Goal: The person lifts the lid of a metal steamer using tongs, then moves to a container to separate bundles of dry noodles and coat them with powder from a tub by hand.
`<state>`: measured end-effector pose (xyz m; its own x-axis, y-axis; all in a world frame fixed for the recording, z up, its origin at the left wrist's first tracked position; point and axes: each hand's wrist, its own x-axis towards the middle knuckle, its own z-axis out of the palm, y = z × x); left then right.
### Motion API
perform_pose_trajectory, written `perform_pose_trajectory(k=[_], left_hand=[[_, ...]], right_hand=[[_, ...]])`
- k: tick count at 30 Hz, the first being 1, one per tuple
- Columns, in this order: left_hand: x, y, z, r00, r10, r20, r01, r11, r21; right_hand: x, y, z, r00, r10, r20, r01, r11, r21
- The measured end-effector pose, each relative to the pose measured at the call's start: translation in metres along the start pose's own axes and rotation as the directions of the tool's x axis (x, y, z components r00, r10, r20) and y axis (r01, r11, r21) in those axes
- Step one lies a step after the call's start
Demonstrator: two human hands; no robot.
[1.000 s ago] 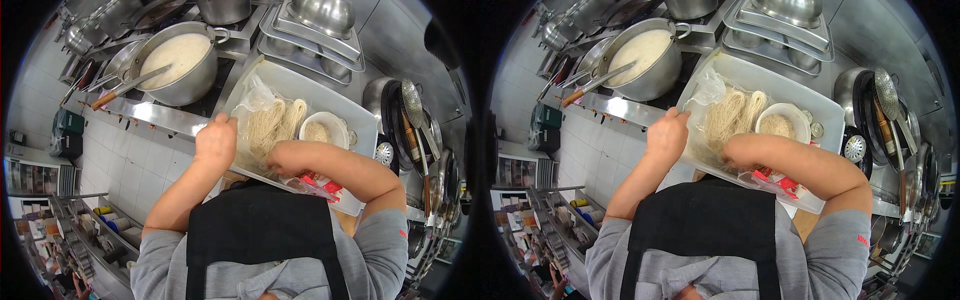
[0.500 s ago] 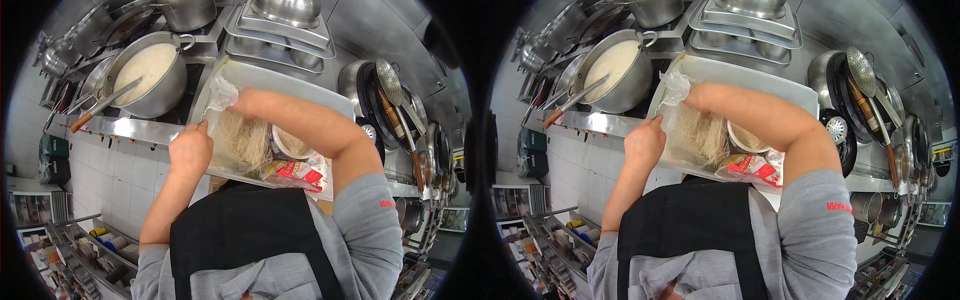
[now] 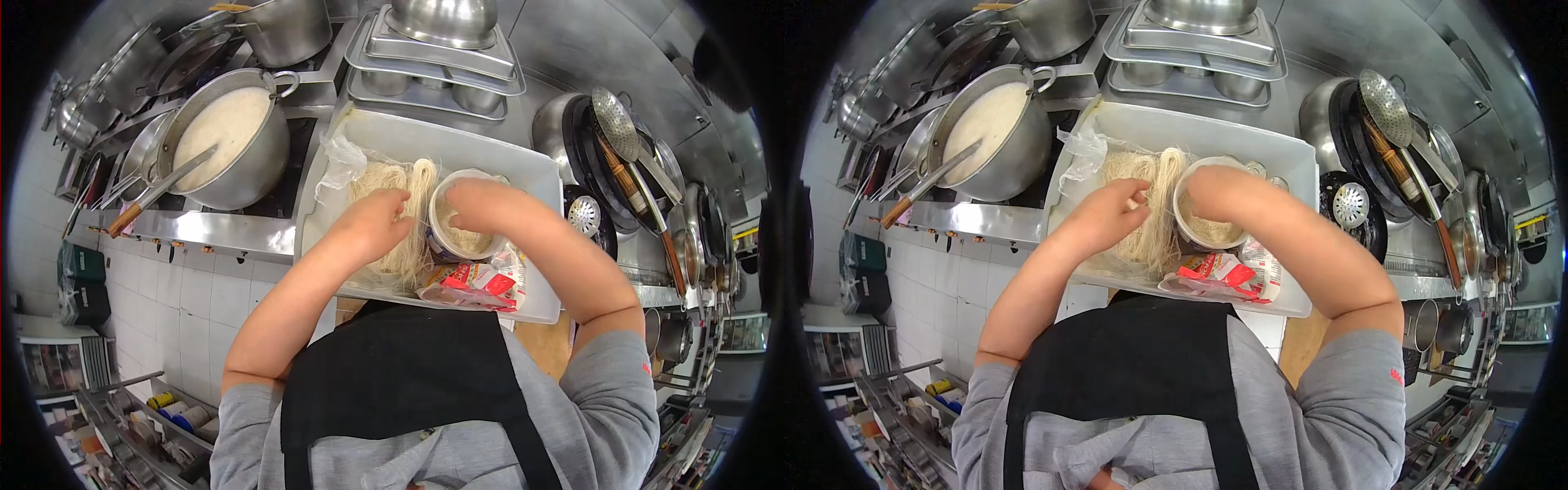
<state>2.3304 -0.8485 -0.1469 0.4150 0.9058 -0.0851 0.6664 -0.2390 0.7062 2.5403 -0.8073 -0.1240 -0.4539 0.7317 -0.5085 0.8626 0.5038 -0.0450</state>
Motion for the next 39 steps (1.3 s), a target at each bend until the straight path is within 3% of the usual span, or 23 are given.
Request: perform_pose_trajectory(k=[1, 2, 4, 7, 10, 15, 17, 18, 20, 21, 23, 24, 25, 27, 31, 33, 36, 39], left_hand=[[0.005, 0.006, 0.006, 1.000, 0.009, 0.004, -0.009, 1.000, 0.002], [0.010, 0.014, 0.013, 0.999, 0.037, 0.019, -0.038, 0.997, 0.061], [0.022, 0.024, 0.025, 0.993, 0.044, 0.109, -0.059, 0.988, 0.142], [0.030, 0.026, 0.039, 0.996, 0.080, 0.029, -0.084, 0.972, 0.220], [0.027, 0.033, 0.039, 1.000, 0.004, 0.026, -0.011, 0.958, 0.286], [0.022, 0.028, 0.032, 0.998, 0.014, 0.057, -0.032, 0.940, 0.340], [0.023, 0.025, 0.032, 0.997, 0.022, 0.071, -0.044, 0.945, 0.323], [0.022, 0.027, 0.030, 0.997, 0.013, 0.077, -0.035, 0.953, 0.301], [0.021, 0.027, 0.032, 0.995, 0.007, 0.097, -0.034, 0.959, 0.283], [0.022, 0.026, 0.032, 0.995, 0.005, 0.099, -0.031, 0.964, 0.263], [0.025, 0.027, 0.030, 0.995, 0.007, 0.101, -0.032, 0.969, 0.245], [0.025, 0.028, 0.030, 0.995, 0.006, 0.101, -0.033, 0.964, 0.265], [0.025, 0.029, 0.030, 0.995, 0.009, 0.101, -0.037, 0.958, 0.286], [0.026, 0.025, 0.034, 0.995, 0.024, 0.097, -0.051, 0.956, 0.289], [0.029, 0.027, 0.031, 0.991, -0.034, 0.133, -0.002, 0.965, 0.263], [0.027, 0.027, 0.030, 0.990, -0.039, 0.132, 0.009, 0.975, 0.222], [0.032, 0.023, 0.026, 0.991, -0.053, 0.124, 0.031, 0.985, 0.172], [0.032, 0.022, 0.028, 0.990, -0.064, 0.128, 0.042, 0.985, 0.168]], right_hand=[[0.013, 0.009, 0.029, 0.992, -0.014, -0.129, 0.018, 0.999, 0.030], [0.021, 0.012, 0.051, 0.991, -0.005, -0.134, 0.009, 0.999, 0.031], [0.024, 0.012, 0.075, 0.921, -0.002, -0.390, -0.007, 1.000, -0.020], [0.013, 0.002, 0.069, 0.949, 0.001, -0.314, 0.014, 0.999, 0.048], [0.014, -0.004, 0.067, 0.959, 0.024, -0.282, -0.015, 0.999, 0.035], [0.012, 0.009, 0.071, 0.968, 0.003, -0.252, 0.021, 0.995, 0.094], [-0.002, 0.019, 0.044, 0.999, -0.034, -0.022, 0.038, 0.980, 0.194], [0.006, 0.025, 0.048, 0.999, -0.036, -0.012, 0.038, 0.981, 0.191], [0.023, 0.035, 0.071, 0.981, 0.111, -0.162, -0.060, 0.956, 0.288], [0.025, 0.030, 0.080, 0.980, 0.117, -0.162, -0.065, 0.954, 0.292], [0.026, 0.011, 0.093, 0.918, 0.138, -0.373, -0.102, 0.988, 0.114], [0.017, 0.007, 0.072, 0.980, 0.094, -0.177, -0.073, 0.990, 0.120], [0.011, 0.009, 0.065, 0.979, 0.103, -0.177, -0.081, 0.988, 0.130], [0.005, 0.016, 0.054, 0.998, 0.016, 0.062, -0.029, 0.974, 0.225], [0.008, 0.025, 0.050, 0.997, 0.027, 0.078, -0.036, 0.992, 0.119], [0.016, 0.015, 0.073, 0.978, 0.169, -0.122, -0.130, 0.952, 0.277], [0.015, -0.005, 0.075, 0.971, 0.183, -0.152, -0.154, 0.971, 0.184], [0.009, -0.002, 0.070, 0.983, 0.133, -0.125, -0.095, 0.958, 0.270]])
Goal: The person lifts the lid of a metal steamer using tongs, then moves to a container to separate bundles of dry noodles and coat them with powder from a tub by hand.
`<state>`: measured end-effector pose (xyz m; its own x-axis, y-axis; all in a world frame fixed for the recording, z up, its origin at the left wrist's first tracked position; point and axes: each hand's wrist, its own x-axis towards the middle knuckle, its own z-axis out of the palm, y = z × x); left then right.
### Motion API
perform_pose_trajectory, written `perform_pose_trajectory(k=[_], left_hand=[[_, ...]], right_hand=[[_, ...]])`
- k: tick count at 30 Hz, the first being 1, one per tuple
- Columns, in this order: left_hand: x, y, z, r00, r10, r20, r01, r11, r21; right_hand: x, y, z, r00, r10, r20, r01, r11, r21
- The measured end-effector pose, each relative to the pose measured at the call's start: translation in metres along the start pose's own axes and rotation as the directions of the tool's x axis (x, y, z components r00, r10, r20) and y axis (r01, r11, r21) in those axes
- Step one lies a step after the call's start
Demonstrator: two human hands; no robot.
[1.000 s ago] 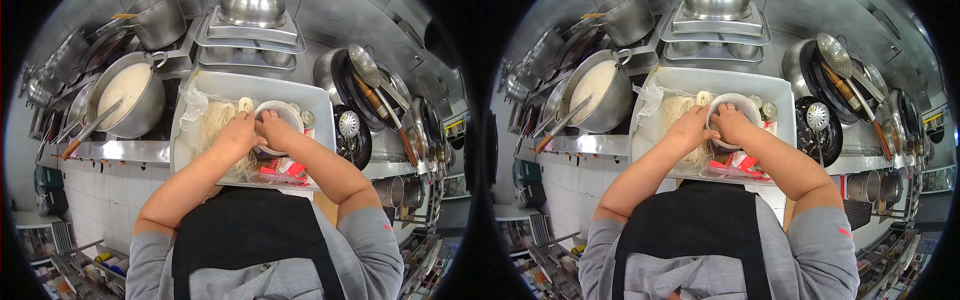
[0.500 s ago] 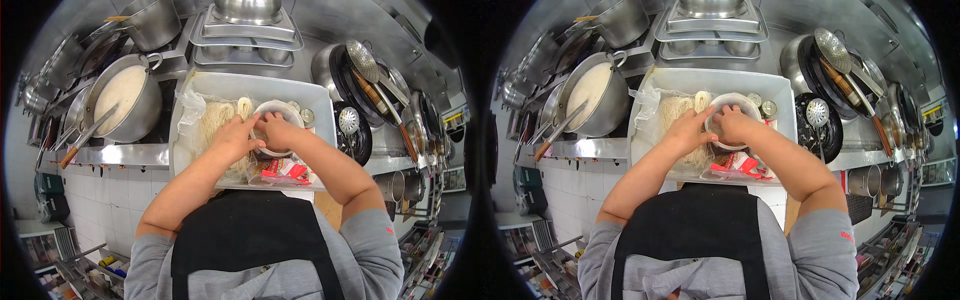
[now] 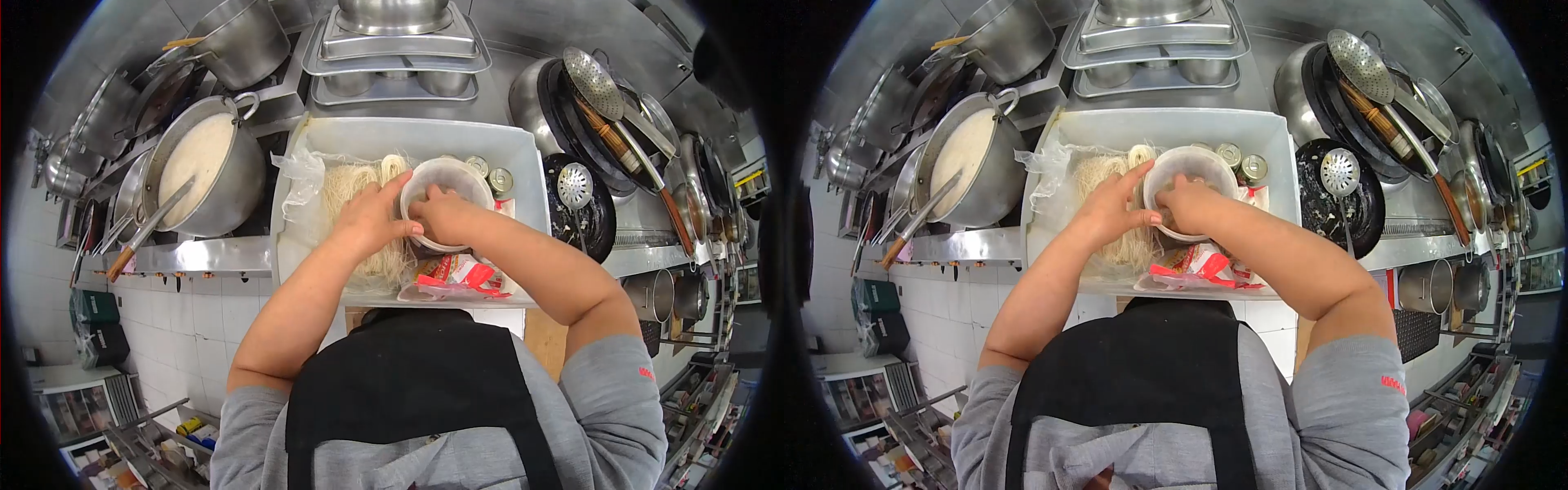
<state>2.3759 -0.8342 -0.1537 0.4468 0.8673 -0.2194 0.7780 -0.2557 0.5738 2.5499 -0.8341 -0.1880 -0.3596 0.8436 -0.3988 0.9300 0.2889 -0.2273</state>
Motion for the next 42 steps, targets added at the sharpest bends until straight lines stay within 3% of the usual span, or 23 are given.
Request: perform_pose_trajectory(k=[1, 3, 5, 7, 10, 12, 16, 23, 25, 27, 29, 30, 35, 37, 38, 40, 42], left_hand=[[0.001, 0.000, 0.000, 1.000, 0.006, -0.011, -0.006, 1.000, 0.011], [0.003, -0.007, 0.002, 0.999, 0.039, -0.008, -0.039, 0.998, -0.057], [0.007, -0.012, 0.005, 0.998, 0.063, -0.018, -0.065, 0.990, -0.125], [0.010, -0.016, 0.007, 0.978, 0.200, -0.064, -0.209, 0.960, -0.184], [0.014, -0.019, 0.007, 0.968, 0.244, -0.064, -0.251, 0.954, -0.163], [0.013, -0.017, 0.007, 0.970, 0.238, -0.052, -0.243, 0.956, -0.165], [0.013, -0.018, 0.007, 0.965, 0.257, -0.053, -0.262, 0.955, -0.138], [0.015, -0.021, 0.011, 0.967, 0.249, -0.049, -0.254, 0.955, -0.156], [0.031, -0.039, 0.028, 0.914, 0.373, -0.161, -0.401, 0.893, -0.205], [0.036, -0.047, 0.038, 0.883, 0.407, -0.236, -0.445, 0.884, -0.142], [0.043, -0.054, 0.047, 0.874, 0.405, -0.267, -0.453, 0.879, -0.147], [0.047, -0.054, 0.048, 0.891, 0.395, -0.224, -0.431, 0.891, -0.143], [0.037, -0.052, 0.041, 0.872, 0.414, -0.263, -0.449, 0.889, -0.091], [0.019, -0.034, 0.022, 0.946, 0.295, -0.136, -0.312, 0.941, -0.128], [0.016, -0.025, 0.012, 0.942, 0.300, -0.147, -0.319, 0.940, -0.121], [0.012, -0.010, -0.004, 0.976, 0.219, 0.013, -0.218, 0.965, 0.147], [0.016, 0.001, -0.010, 0.978, 0.196, 0.067, -0.206, 0.953, 0.220]], right_hand=[[0.001, 0.003, 0.002, 1.000, -0.007, 0.009, 0.007, 1.000, 0.001], [0.007, 0.009, 0.005, 0.983, -0.181, -0.036, 0.183, 0.982, 0.040], [0.011, 0.015, 0.006, 0.979, -0.201, -0.045, 0.203, 0.978, 0.046], [0.009, 0.015, -0.001, 0.974, -0.222, -0.050, 0.225, 0.973, 0.050], [0.002, 0.015, -0.012, 0.978, -0.205, -0.040, 0.206, 0.978, 0.017], [-0.003, 0.016, -0.014, 0.984, -0.156, -0.091, 0.147, 0.984, -0.100], [0.001, 0.018, -0.009, 0.968, -0.108, -0.225, 0.085, 0.990, -0.111], [-0.005, 0.010, -0.011, 0.967, -0.005, -0.256, -0.024, 0.993, -0.112], [-0.002, 0.014, -0.006, 0.939, 0.012, -0.343, -0.040, 0.996, -0.077], [0.003, 0.010, -0.007, 0.955, 0.075, -0.287, -0.106, 0.990, -0.094], [0.007, 0.010, -0.003, 0.940, 0.048, -0.337, -0.100, 0.985, -0.138], [0.009, 0.017, 0.004, 0.901, -0.056, -0.431, -0.008, 0.989, -0.146], [-0.002, -0.003, -0.008, 0.891, -0.052, -0.451, -0.022, 0.987, -0.157], [-0.008, -0.014, -0.015, 0.937, 0.094, -0.336, -0.156, 0.975, -0.160], [-0.006, -0.010, -0.014, 0.933, 0.090, -0.347, -0.156, 0.974, -0.166], [0.005, 0.004, -0.003, 0.927, -0.026, -0.374, 0.007, 0.999, -0.053], [0.014, 0.017, 0.000, 0.930, -0.106, -0.352, 0.098, 0.994, -0.041]])
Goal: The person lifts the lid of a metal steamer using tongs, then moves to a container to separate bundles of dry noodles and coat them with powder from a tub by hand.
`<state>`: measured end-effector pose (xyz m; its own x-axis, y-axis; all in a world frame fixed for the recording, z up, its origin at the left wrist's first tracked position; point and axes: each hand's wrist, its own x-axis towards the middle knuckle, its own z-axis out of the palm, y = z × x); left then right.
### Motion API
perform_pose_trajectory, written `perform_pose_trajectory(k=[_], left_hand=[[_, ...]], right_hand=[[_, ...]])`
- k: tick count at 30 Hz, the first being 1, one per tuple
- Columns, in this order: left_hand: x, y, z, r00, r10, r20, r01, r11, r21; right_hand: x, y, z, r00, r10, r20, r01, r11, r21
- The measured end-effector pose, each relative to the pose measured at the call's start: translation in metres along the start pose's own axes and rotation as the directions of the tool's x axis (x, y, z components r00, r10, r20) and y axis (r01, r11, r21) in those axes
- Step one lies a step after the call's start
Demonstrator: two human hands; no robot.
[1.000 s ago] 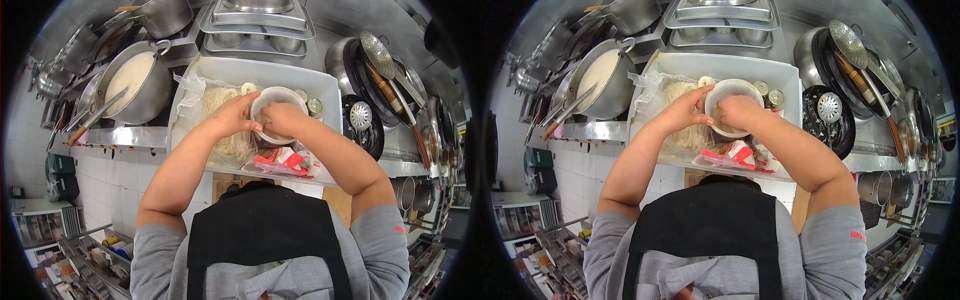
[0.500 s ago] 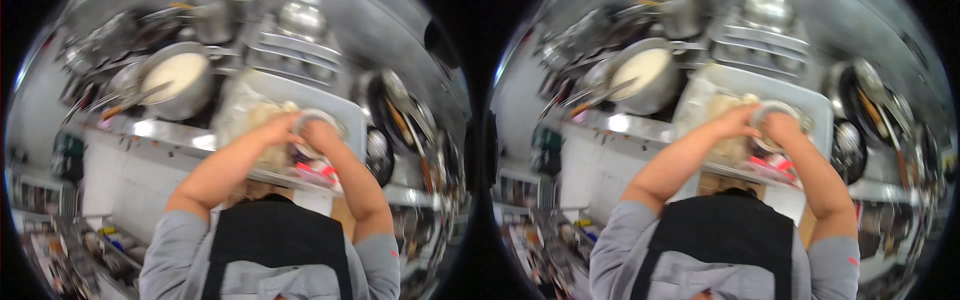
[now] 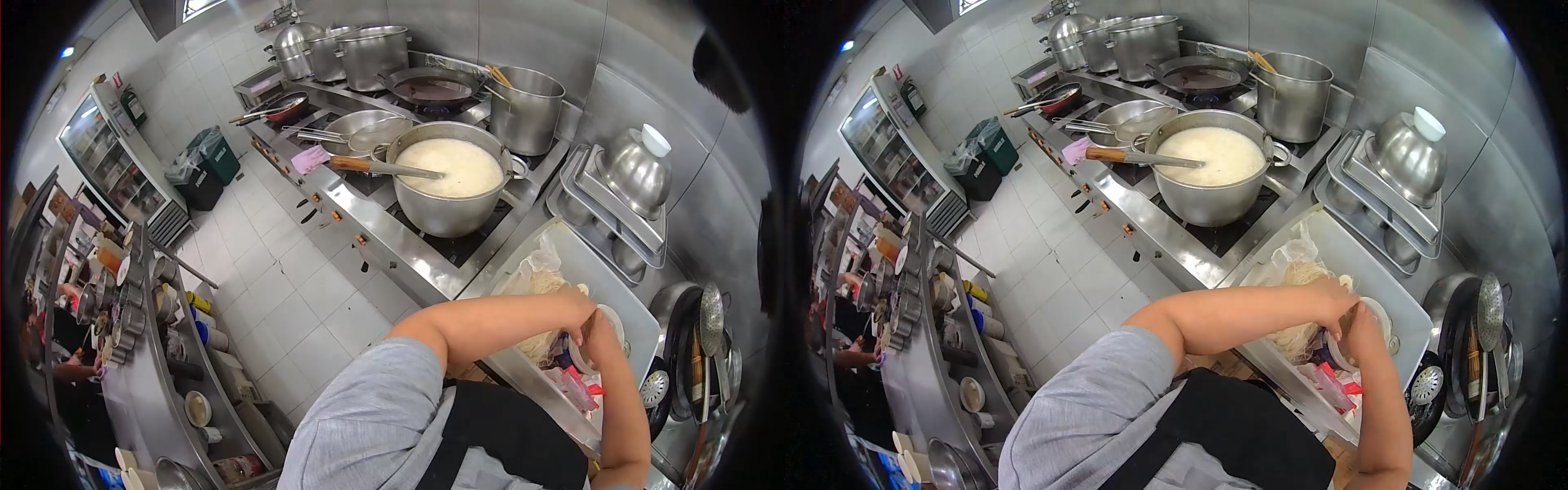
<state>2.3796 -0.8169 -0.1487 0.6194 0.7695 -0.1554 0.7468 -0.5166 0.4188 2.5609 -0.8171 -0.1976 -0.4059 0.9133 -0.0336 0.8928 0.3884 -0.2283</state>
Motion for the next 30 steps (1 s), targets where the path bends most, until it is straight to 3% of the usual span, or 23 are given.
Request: perform_pose_trajectory(k=[2, 3, 5, 7, 11, 14, 16, 20, 22, 30], left_hand=[[0.002, 0.005, -0.007, 0.998, -0.009, 0.061, 0.005, 0.997, 0.074], [0.000, 0.007, -0.010, 0.997, -0.036, 0.070, 0.032, 0.997, 0.066], [-0.001, 0.004, -0.006, 0.995, -0.029, 0.095, 0.024, 0.998, 0.056], [0.001, -0.011, 0.012, 0.998, -0.028, -0.056, 0.019, 0.989, -0.146], [0.007, -0.012, 0.009, 0.999, -0.029, -0.031, 0.026, 0.994, -0.110], [0.013, -0.021, 0.017, 0.995, 0.050, -0.088, -0.062, 0.989, -0.133], [0.011, -0.017, 0.013, 0.996, 0.044, -0.080, -0.057, 0.985, -0.162], [0.010, -0.013, 0.008, 1.000, 0.019, -0.003, -0.020, 0.968, -0.248], [0.011, -0.014, 0.010, 1.000, 0.027, -0.001, -0.026, 0.951, -0.307], [0.012, -0.015, 0.010, 0.999, 0.014, 0.041, 0.005, 0.906, -0.423]], right_hand=[[-0.001, 0.008, -0.001, 0.997, -0.074, 0.018, 0.073, 0.996, 0.046], [-0.006, 0.000, -0.014, 0.974, -0.042, 0.223, 0.066, 0.993, -0.101], [-0.011, -0.004, -0.023, 0.909, 0.057, 0.412, 0.050, 0.969, -0.243], [-0.014, 0.004, -0.016, 0.840, -0.086, 0.535, 0.146, 0.987, -0.070], [-0.009, 0.040, 0.023, 0.929, -0.281, 0.239, 0.273, 0.960, 0.064], [-0.007, 0.019, 0.010, 0.952, -0.042, 0.303, 0.049, 0.999, -0.016], [-0.013, 0.015, 0.010, 0.984, -0.026, 0.176, 0.025, 1.000, 0.010], [-0.019, 0.002, -0.004, 0.991, 0.068, 0.113, -0.070, 0.997, 0.010], [-0.019, -0.002, -0.009, 0.965, 0.221, 0.140, -0.222, 0.975, -0.006], [-0.023, -0.006, -0.017, 0.974, 0.224, 0.026, -0.223, 0.975, -0.007]])
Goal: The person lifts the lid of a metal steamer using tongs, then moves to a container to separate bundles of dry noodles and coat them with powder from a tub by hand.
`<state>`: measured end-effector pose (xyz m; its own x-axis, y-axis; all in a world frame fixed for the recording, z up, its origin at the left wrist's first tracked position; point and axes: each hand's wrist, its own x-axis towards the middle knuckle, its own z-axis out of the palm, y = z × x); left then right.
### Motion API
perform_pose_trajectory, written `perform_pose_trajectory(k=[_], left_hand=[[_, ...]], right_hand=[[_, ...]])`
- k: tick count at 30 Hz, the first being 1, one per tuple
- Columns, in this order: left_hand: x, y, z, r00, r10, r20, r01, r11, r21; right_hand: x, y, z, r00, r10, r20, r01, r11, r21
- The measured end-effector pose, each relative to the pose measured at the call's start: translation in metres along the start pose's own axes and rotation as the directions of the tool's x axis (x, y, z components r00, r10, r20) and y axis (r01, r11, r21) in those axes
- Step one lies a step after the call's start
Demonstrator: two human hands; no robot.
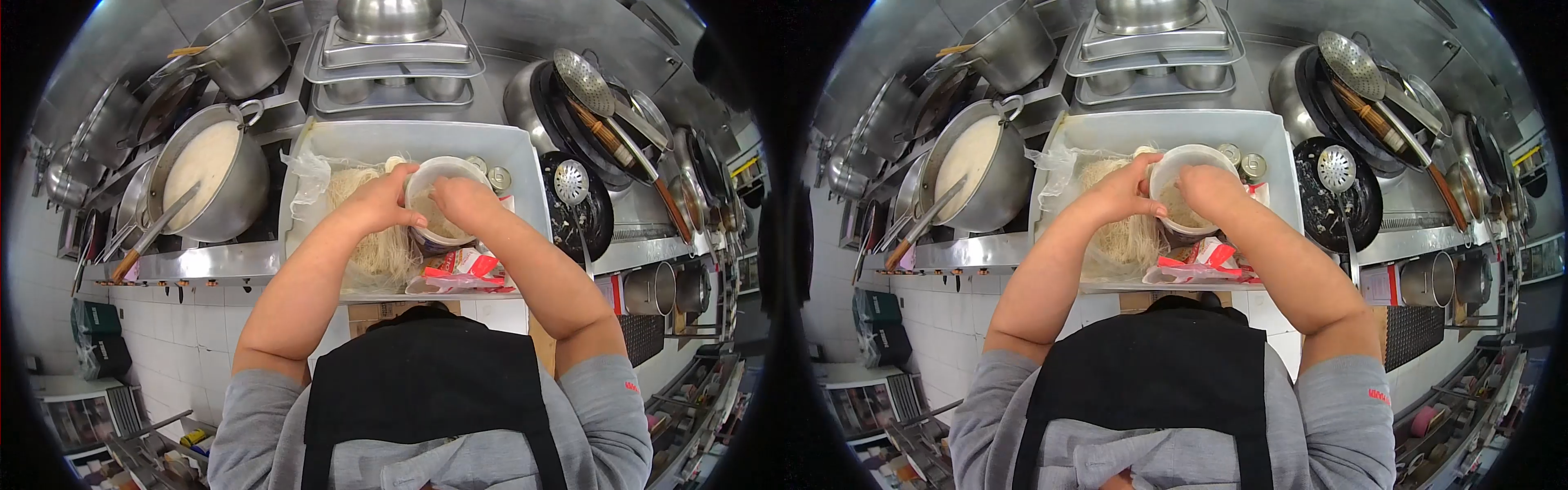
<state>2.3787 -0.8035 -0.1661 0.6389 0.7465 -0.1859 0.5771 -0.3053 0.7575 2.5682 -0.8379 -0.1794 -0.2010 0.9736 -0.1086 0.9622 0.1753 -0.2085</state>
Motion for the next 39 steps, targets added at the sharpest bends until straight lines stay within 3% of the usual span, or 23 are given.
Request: perform_pose_trajectory(k=[8, 10, 14, 16, 19, 23, 28, 31, 39], left_hand=[[0.001, 0.001, 0.001, 1.000, -0.020, 0.003, 0.020, 1.000, 0.012], [0.000, 0.001, 0.000, 1.000, -0.012, -0.006, 0.012, 1.000, 0.005], [-0.002, 0.006, -0.003, 1.000, -0.023, -0.010, 0.023, 0.999, 0.032], [-0.005, 0.007, -0.002, 0.999, -0.039, 0.000, 0.039, 0.998, 0.056], [-0.003, 0.009, -0.005, 0.997, -0.080, -0.003, 0.080, 0.992, 0.099], [-0.004, 0.005, -0.005, 0.998, -0.058, 0.014, 0.057, 0.996, 0.073], [-0.005, 0.009, -0.005, 0.996, -0.087, 0.029, 0.084, 0.992, 0.096], [0.000, 0.000, -0.002, 0.997, -0.062, 0.041, 0.060, 0.997, 0.043], [0.002, -0.002, 0.001, 0.998, -0.039, 0.051, 0.042, 0.997, -0.066]], right_hand=[[0.007, 0.006, -0.006, 1.000, -0.017, -0.020, 0.016, 1.000, -0.026], [0.019, 0.017, 0.003, 0.974, -0.226, -0.017, 0.226, 0.970, 0.083], [0.018, 0.003, 0.023, 0.936, -0.330, 0.121, 0.311, 0.937, 0.157], [0.012, -0.005, 0.018, 0.941, -0.256, 0.224, 0.269, 0.963, -0.031], [0.017, -0.005, 0.025, 0.937, -0.247, 0.247, 0.235, 0.969, 0.077], [0.015, -0.002, 0.025, 0.938, -0.246, 0.242, 0.233, 0.969, 0.082], [0.018, 0.011, 0.015, 0.991, -0.111, 0.068, 0.111, 0.994, 0.014], [0.018, 0.005, 0.000, 0.995, -0.015, 0.099, 0.020, 0.999, -0.048], [0.016, 0.002, -0.003, 0.998, 0.016, 0.066, -0.012, 0.999, -0.052]])
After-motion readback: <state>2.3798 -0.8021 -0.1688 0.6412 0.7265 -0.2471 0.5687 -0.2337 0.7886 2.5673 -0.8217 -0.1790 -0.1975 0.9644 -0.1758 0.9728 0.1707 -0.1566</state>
